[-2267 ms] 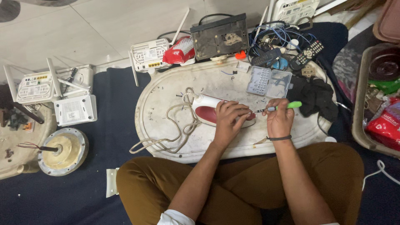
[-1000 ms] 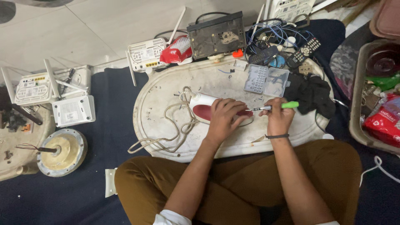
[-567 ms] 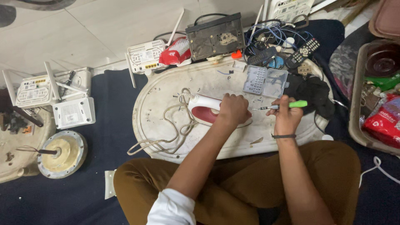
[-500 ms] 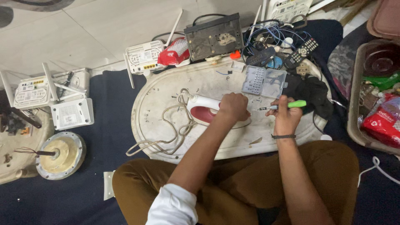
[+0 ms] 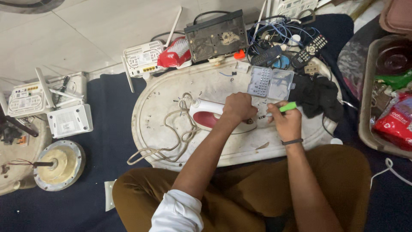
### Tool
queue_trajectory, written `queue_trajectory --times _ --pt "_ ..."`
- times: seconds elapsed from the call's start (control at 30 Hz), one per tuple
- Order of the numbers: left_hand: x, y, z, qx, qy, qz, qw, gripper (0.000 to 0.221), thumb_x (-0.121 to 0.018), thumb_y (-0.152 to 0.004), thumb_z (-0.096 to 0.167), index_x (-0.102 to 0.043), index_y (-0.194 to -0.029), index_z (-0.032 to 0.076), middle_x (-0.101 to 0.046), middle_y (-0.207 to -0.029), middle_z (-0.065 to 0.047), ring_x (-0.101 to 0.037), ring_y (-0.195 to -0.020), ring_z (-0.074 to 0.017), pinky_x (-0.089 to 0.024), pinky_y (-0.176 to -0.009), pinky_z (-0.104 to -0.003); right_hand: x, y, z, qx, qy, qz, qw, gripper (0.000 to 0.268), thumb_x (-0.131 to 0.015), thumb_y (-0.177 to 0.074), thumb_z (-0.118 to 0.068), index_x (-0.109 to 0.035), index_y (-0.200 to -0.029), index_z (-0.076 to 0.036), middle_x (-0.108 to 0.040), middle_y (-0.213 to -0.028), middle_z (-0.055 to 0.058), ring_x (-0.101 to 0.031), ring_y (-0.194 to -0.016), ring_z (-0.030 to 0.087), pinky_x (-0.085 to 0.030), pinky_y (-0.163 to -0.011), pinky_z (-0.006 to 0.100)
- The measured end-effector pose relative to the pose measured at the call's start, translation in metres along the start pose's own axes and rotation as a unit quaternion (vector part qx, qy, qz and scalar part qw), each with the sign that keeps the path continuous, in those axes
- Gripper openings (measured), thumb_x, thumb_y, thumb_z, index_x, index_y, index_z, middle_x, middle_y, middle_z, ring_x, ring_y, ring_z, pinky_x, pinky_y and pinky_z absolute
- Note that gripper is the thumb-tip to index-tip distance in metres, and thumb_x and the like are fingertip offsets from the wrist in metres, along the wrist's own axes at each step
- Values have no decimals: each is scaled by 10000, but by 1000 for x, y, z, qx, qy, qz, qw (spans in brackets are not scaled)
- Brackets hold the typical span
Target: The person uses a screwdriver to remove screws from a red and white iron, opens the casing to expose internal components, and manipulates the parts. The person then reassembles the iron and tightens the screws.
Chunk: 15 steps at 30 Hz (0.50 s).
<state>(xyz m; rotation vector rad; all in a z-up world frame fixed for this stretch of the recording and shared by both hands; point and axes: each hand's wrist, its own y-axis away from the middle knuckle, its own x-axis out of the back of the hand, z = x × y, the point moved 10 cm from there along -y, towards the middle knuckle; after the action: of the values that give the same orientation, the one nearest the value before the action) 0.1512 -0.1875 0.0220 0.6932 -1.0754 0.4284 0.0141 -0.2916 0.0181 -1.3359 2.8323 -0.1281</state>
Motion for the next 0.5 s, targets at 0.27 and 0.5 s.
queue_trajectory --times 0.27,0.5 --pt "-2 -9 -8 30 31 5 999 400 -745 -736 376 -786 -978 60 -765 -976 -174 -756 -924 -321 -599 -829 -411 -25 10 -39 28 197 -89 976 229 -745 -950 -229 -711 -947 -3 -721 -729 64 -694 -664 100 -543 -583 267" --pt "-1 -7 -11 57 66 -11 996 364 -728 -736 331 -788 -967 57 -781 -961 -172 -768 -920 -311 -605 -834 -393 -32 13 -55 65 214 -67 972 195 -768 -936 -173 -712 -958 13 -737 -798 101 -715 -702 122 -582 -632 283"
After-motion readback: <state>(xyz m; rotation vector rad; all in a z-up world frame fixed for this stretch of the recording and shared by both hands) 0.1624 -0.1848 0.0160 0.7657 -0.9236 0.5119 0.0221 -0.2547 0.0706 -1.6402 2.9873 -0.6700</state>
